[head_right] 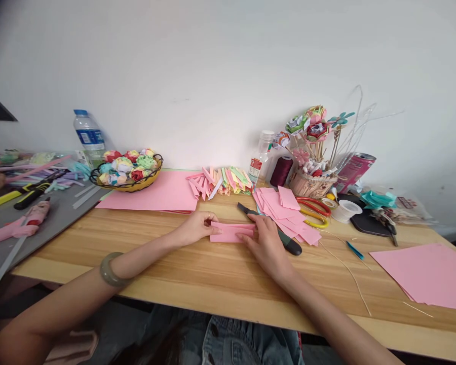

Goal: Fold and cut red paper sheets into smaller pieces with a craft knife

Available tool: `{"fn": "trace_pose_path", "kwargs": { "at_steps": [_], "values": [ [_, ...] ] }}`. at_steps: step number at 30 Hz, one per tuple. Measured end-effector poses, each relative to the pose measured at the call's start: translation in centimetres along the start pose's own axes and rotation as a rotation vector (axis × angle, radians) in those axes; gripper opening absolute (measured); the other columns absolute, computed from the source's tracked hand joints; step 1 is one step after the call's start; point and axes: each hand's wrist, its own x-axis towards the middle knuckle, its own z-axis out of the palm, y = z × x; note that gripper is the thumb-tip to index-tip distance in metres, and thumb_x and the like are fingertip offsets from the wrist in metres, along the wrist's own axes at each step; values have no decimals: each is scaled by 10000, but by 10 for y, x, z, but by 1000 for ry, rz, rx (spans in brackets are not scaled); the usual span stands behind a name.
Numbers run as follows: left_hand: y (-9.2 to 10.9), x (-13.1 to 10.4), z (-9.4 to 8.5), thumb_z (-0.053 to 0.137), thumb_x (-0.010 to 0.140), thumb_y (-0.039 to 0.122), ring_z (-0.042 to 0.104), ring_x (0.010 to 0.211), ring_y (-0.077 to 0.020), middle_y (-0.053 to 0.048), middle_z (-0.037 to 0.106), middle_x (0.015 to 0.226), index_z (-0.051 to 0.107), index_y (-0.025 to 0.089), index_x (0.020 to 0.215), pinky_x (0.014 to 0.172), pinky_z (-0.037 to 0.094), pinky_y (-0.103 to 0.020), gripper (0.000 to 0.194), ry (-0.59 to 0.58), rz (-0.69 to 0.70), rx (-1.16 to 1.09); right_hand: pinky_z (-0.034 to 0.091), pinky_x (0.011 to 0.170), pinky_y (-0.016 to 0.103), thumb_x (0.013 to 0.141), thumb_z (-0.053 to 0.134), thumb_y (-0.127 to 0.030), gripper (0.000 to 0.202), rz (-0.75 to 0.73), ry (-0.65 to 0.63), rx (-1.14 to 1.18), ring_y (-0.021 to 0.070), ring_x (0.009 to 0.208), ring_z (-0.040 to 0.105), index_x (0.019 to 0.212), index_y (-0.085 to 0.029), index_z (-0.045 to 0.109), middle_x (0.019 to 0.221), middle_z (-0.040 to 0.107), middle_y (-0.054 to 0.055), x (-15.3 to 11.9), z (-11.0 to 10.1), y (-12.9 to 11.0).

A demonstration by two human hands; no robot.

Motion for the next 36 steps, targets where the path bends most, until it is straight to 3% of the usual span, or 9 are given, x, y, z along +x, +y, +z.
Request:
{"fn": "trace_pose_path", "kwargs": {
  "at_steps": [4,7,12,18,36],
  "values": [
    [5,0,-1,703,605,451,480,552,-103,46,520,580,545,143,608,531,350,-216,346,26,-57,-254,437,607,303,768,534,-517,375,233,-129,271,189,695,561,818,-157,628,763,632,49,5,-10,-7],
    [8,1,0,776,511,397,527,593,-115,30,574,622,579,135,676,573,388,-230,367,53,-104,-388,418,597,282,692,590,-572,425,306,-126,367,182,684,557,777,-159,639,757,650,43,7,-14,-12],
    [12,-1,-1,835,416,313,570,592,-124,9,626,627,595,127,669,578,419,-233,396,140,-192,-431,410,596,267,651,625,-587,428,320,-138,491,169,683,551,757,-173,623,739,639,28,8,-16,-15],
    [15,-2,-3,816,476,349,601,589,-141,3,646,605,598,137,610,575,457,-247,332,169,-175,-395,304,497,237,658,620,-591,416,328,-57,434,109,540,433,638,-177,586,589,537,-16,9,-15,-12],
    [13,-4,-5,808,462,426,615,630,-156,-19,671,651,656,128,646,652,499,-293,382,152,-177,-470,376,554,250,577,704,-552,404,366,-63,631,125,592,504,685,-169,636,644,612,6,10,-17,-10]
  ]
}}
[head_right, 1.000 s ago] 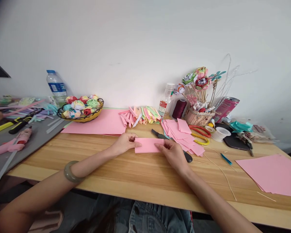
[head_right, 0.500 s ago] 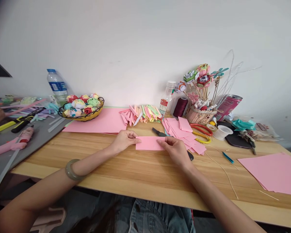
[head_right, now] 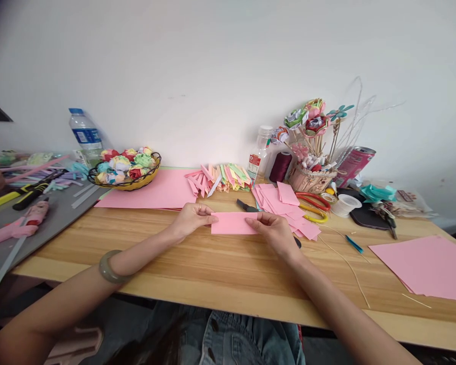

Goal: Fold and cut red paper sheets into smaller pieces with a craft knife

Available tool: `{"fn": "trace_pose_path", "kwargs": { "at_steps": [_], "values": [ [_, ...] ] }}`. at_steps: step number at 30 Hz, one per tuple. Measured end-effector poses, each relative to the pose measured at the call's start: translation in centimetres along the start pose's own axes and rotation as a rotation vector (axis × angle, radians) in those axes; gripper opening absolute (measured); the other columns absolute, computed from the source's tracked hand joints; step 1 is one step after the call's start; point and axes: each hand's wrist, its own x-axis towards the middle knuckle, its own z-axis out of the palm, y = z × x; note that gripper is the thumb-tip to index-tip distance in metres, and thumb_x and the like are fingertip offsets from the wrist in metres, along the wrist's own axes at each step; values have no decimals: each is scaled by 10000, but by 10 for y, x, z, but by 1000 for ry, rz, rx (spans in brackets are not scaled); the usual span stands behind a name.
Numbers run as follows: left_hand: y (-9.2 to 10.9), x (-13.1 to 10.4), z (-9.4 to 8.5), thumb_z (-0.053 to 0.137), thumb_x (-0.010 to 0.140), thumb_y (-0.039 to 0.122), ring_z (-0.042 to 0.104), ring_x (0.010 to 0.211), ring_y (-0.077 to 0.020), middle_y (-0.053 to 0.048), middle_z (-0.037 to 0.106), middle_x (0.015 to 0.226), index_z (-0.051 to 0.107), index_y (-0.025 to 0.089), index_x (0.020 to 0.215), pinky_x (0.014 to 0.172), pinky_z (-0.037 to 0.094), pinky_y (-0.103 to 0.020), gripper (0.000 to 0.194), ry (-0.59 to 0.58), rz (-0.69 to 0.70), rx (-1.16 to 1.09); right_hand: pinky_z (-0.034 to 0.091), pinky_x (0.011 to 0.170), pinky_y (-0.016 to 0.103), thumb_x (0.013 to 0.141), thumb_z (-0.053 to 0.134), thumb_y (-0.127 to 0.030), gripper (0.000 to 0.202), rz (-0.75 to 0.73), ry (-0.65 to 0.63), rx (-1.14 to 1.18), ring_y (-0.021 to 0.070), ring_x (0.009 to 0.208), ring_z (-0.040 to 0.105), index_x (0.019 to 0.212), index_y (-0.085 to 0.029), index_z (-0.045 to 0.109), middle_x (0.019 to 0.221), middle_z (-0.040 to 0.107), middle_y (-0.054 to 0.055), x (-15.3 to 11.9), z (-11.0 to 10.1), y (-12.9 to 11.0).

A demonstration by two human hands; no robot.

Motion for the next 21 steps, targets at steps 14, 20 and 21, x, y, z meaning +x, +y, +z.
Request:
{"fn": "trace_pose_path", "kwargs": {
  "at_steps": [14,20,21],
  "values": [
    [-3,-2,0,788,549,343,579,565,-107,-21,675,629,689,123,666,601,483,-237,268,-64,0,-104,378,592,241,647,692,-483,325,-1,17,93,111,619,503,731,-173,646,698,620,-2,0,0,0],
    [-6,0,-1,784,556,366,586,574,-114,-27,681,643,694,124,679,600,483,-239,285,-66,14,-86,362,583,232,649,695,-478,317,13,21,93,105,616,491,722,-172,656,690,615,-8,-1,0,-1],
    [-6,0,-1,785,551,367,587,579,-116,-27,682,647,694,124,680,606,484,-242,290,-64,13,-83,362,582,232,647,695,-481,320,13,23,90,108,617,494,724,-172,658,695,617,-6,-1,0,-1]
  ]
}}
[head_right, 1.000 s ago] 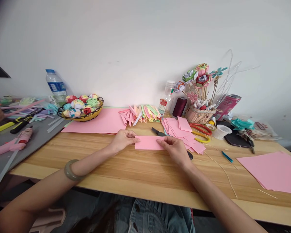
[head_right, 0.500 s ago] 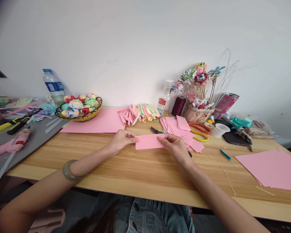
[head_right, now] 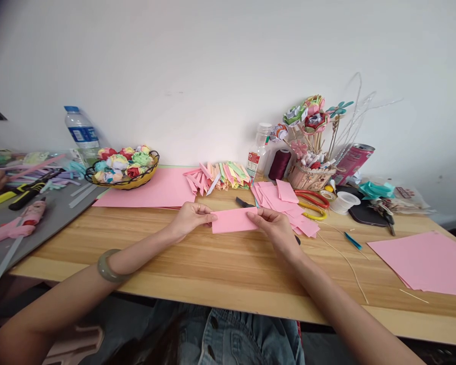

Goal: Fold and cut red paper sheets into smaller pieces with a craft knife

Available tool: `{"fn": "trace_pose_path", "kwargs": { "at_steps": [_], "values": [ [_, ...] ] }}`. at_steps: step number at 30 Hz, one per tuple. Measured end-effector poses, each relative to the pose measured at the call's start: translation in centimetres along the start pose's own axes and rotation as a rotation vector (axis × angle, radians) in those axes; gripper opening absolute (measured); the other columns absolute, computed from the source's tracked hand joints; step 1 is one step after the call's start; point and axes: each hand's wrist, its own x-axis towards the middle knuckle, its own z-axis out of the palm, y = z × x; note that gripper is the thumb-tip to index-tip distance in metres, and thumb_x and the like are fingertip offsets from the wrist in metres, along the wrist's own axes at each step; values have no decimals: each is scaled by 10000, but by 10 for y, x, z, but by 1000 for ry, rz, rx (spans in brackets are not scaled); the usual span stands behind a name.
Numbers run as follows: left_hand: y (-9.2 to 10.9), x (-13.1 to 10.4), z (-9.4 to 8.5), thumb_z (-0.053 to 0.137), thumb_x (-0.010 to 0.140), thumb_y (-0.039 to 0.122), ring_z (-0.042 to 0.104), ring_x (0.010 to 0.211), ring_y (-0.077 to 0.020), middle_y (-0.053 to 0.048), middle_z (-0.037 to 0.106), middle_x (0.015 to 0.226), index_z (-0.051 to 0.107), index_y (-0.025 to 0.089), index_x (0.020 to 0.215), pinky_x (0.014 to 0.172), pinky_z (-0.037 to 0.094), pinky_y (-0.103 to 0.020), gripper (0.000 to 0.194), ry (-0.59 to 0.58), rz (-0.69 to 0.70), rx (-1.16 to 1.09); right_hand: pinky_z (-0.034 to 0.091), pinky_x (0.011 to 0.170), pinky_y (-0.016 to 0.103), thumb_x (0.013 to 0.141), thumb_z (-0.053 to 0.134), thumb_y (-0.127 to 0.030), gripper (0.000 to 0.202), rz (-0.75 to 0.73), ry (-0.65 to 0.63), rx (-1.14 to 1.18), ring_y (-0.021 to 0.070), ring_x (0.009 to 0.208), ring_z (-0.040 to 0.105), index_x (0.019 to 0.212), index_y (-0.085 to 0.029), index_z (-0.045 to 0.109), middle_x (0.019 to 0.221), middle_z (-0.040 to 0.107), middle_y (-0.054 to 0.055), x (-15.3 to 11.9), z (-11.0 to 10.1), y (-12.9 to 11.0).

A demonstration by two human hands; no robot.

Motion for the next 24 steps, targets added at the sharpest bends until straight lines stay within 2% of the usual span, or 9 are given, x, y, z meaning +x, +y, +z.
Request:
{"fn": "trace_pose_path", "kwargs": {
  "at_steps": [24],
  "values": [
    [4,0,2,776,548,301,582,592,-115,-20,671,645,678,122,661,621,466,-242,233,23,-10,14,362,580,224,640,702,-479,309,3,19,-27,110,629,502,720,-182,672,712,631,0,1,0,-1]
  ]
}}
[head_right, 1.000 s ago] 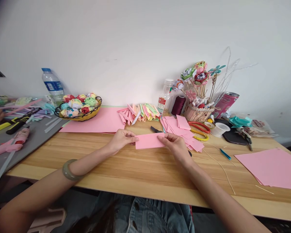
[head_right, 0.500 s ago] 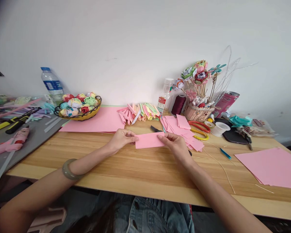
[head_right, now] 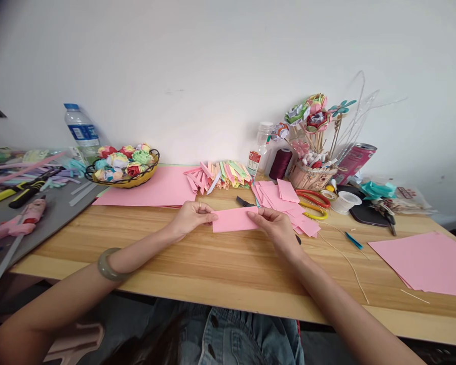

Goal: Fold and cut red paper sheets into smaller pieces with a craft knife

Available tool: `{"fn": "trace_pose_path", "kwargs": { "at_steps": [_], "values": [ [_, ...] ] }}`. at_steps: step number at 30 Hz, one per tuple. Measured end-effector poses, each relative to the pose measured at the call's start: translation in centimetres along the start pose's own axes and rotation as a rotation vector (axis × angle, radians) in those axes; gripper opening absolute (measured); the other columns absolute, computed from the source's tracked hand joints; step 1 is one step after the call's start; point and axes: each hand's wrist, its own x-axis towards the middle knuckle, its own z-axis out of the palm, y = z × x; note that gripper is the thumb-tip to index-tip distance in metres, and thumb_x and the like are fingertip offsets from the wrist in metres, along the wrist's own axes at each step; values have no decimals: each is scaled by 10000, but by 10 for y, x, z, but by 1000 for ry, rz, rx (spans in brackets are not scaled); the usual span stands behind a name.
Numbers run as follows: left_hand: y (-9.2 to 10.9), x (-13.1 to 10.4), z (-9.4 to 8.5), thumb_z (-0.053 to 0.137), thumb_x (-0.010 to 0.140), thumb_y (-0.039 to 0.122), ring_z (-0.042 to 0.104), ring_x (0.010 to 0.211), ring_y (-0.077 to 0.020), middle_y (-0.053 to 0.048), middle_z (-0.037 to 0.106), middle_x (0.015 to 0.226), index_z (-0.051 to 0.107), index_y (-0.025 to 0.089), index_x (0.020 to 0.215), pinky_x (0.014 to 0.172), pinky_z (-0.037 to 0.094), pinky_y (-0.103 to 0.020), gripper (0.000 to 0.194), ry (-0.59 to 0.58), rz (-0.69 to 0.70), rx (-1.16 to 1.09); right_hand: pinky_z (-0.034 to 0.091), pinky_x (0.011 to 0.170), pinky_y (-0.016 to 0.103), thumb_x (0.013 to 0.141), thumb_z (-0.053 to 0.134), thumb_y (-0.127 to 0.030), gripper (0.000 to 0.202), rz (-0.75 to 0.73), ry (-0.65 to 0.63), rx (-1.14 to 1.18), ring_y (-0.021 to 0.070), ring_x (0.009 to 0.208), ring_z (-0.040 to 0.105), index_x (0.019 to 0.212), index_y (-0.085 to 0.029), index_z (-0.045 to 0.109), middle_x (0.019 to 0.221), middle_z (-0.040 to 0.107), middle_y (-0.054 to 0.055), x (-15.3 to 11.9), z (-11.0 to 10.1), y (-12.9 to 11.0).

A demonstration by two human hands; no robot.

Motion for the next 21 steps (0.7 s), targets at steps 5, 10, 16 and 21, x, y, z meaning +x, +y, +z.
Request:
{"fn": "trace_pose_path", "kwargs": {
  "at_steps": [5,10,16,21],
  "values": [
    [0,0,0,751,575,291,586,599,-124,-25,676,655,677,125,664,614,456,-241,203,-6,18,33,365,578,235,638,691,-501,335,-14,0,-29,120,625,512,730,-180,671,718,638,6,0,0,0],
    [-5,1,-3,718,616,301,600,650,-147,-29,686,694,690,136,684,624,437,-240,181,32,98,226,361,580,231,652,689,-482,315,-13,-10,-27,117,625,504,739,-179,670,703,627,-3,0,1,2],
    [-12,4,-6,688,646,286,611,665,-150,-26,697,735,697,145,714,626,438,-237,157,-27,79,361,361,589,234,664,677,-483,326,15,-33,-68,125,651,512,754,-170,679,724,636,8,1,1,3],
    [-11,4,-5,666,650,277,611,661,-150,-31,696,732,696,138,719,619,441,-234,158,-77,73,409,370,584,237,654,679,-493,339,20,-20,-97,128,646,525,757,-171,689,716,649,13,1,2,4]
  ]
}}
